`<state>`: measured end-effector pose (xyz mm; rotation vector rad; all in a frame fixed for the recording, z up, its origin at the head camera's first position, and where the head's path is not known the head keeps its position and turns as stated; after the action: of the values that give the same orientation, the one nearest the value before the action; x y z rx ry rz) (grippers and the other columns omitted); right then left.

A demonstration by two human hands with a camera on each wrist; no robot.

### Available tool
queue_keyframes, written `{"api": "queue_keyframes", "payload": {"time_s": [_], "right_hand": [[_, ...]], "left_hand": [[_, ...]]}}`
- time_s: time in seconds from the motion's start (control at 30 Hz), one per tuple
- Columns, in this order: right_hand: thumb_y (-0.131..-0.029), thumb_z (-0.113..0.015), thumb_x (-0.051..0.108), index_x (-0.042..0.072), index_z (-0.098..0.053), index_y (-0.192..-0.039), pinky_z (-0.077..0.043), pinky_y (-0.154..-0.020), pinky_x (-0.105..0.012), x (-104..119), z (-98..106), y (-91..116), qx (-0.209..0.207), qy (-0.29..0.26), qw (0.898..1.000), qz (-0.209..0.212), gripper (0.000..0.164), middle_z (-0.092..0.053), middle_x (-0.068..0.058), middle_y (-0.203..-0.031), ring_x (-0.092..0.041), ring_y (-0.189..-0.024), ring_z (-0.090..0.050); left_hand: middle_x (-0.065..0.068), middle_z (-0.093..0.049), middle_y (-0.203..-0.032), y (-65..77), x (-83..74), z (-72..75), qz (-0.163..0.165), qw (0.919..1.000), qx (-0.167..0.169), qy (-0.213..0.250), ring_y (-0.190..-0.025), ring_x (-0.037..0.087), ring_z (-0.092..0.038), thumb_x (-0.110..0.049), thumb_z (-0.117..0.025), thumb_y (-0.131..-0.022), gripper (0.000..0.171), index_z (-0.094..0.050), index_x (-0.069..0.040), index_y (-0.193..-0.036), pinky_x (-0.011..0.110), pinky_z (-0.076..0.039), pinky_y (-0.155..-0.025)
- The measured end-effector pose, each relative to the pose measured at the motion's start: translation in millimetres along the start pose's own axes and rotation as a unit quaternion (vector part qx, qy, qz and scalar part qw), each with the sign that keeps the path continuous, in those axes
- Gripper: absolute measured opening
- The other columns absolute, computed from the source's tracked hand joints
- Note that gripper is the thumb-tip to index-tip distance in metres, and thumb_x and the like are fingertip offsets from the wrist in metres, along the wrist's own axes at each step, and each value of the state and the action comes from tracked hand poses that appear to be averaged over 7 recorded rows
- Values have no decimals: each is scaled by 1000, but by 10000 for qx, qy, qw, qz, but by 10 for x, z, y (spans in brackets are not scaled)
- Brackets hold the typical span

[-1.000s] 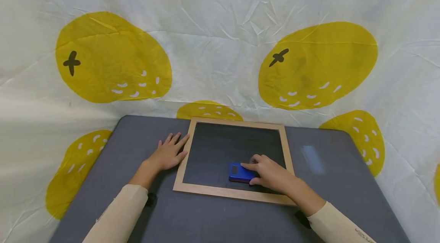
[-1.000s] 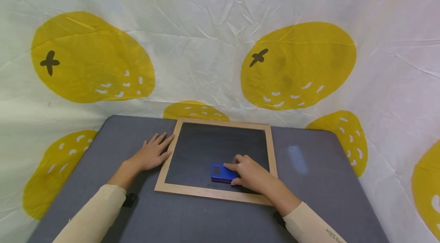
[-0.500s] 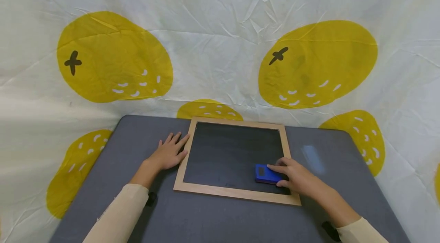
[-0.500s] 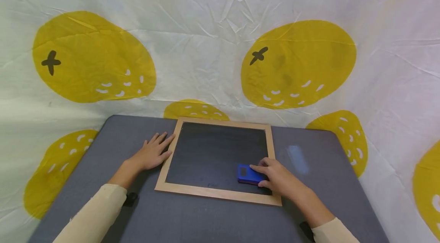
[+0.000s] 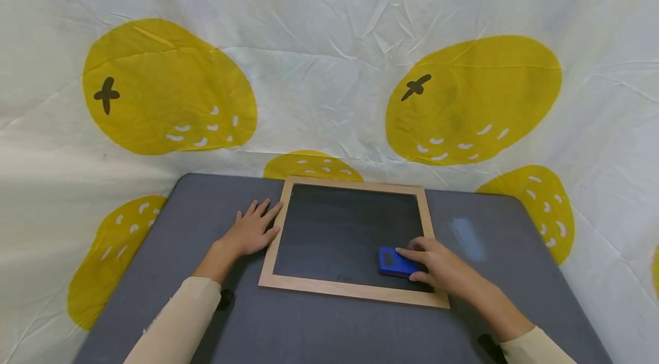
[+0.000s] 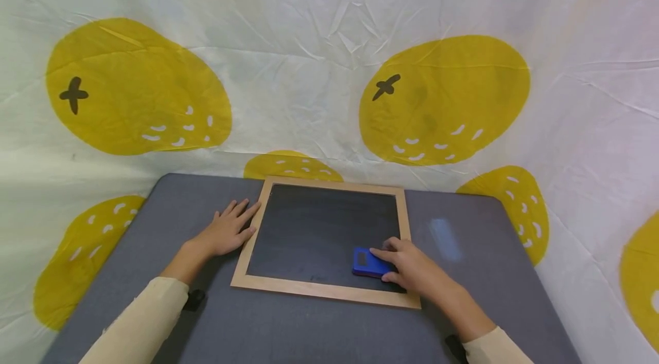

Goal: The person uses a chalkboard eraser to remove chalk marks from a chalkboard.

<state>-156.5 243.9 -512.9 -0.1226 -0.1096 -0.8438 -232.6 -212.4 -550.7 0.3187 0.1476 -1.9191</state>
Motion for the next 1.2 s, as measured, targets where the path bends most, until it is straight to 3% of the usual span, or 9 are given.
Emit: {"api": "queue_keyframes", "payload": {"time_s": [0.53,0.83,1.2], "right_hand": [[-86,-84,35,12,-68,-139,-56,-83,-40,364,-99,-442,90,168,9992,350,60,-65,-12,-117,-24,-97,-61],[-89,-81,40,14,-66,-141,-55,-80,-35,665,-144,-817,209,325,9970,675,60,-64,-9,-114,-20,-91,-57],[-92,-75,49,19,-62,-146,-54,-80,-30,1054,-242,-1277,348,579,9948,759,63,-63,-8,-115,-18,-89,-55]], "left_hand": [[22,-23,-170,15,14,-4,4,10000,8,-18,-155,55,-16,-46,-42,-110,64,-24,-22,-167,84,-16,-111],[23,-23,-169,44,-21,17,7,10000,2,21,-155,55,-16,-45,-44,-110,64,-25,-21,-166,84,-15,-111],[23,-23,-169,8,10,-18,-25,10000,-60,-70,-154,55,-16,-47,-41,-110,64,-25,-21,-166,85,-16,-110]]}}
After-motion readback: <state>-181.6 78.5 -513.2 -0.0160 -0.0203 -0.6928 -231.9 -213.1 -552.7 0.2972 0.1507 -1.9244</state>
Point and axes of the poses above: each hand's wrist, its own y-axis away from the middle knuckle, its own z-axis out of the back of the hand, x = y × z, the point moved 2 cm from there along -y, towards the middle knuckle
